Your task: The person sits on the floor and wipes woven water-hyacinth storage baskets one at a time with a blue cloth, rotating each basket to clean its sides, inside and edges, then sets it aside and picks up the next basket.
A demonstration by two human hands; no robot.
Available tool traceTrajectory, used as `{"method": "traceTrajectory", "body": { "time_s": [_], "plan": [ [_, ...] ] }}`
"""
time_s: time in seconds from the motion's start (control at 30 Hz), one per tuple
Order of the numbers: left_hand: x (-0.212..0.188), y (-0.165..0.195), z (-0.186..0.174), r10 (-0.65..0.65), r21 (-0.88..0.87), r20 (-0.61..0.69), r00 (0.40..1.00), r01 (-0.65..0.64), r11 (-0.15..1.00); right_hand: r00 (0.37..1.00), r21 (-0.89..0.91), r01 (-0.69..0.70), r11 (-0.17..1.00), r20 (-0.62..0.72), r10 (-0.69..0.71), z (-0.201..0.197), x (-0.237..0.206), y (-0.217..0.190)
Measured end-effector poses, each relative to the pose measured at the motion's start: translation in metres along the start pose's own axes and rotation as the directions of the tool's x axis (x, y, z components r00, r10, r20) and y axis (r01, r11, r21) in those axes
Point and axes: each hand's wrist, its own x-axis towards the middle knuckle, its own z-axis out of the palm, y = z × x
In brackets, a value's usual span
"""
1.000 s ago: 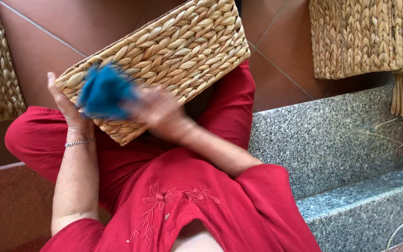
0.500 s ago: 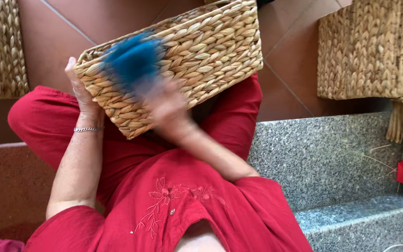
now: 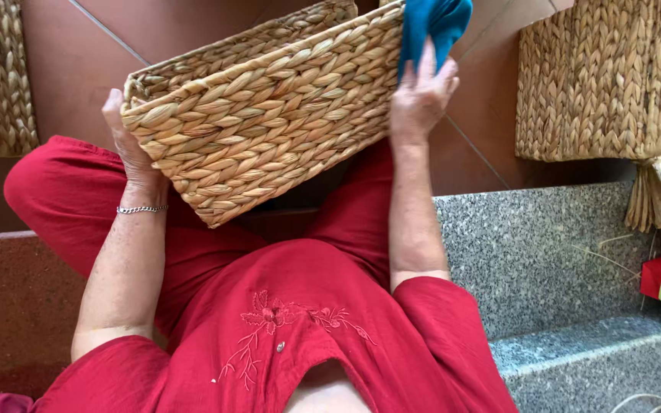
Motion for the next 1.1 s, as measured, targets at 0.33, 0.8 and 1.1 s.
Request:
{"method": "traceTrajectory", "body": {
  "time_s": [0.33, 0.8, 1.1],
  "plan": [
    [0.015, 0.008, -0.008, -0.046, 0.010, 0.019, 0.999, 0.046, 0.999, 0.702, 0.546, 0.572, 0.612, 0.061, -0.710, -0.084, -0.148, -0.170],
    [0.025, -0.005, -0.018, -0.032, -0.053, -0.140, 0.990, 0.025, 0.998, 0.964, 0.932, -0.210, 0.297, 0.147, 0.220, -0.029, -0.068, -0.055],
    [0.012, 0.005, 0.000, -0.120, -0.001, 0.064, 0.991, 0.120, 0.993, 0.742, 0.604, 0.539, 0.586, -0.011, -0.671, -0.076, -0.122, -0.151]
  ]
}}
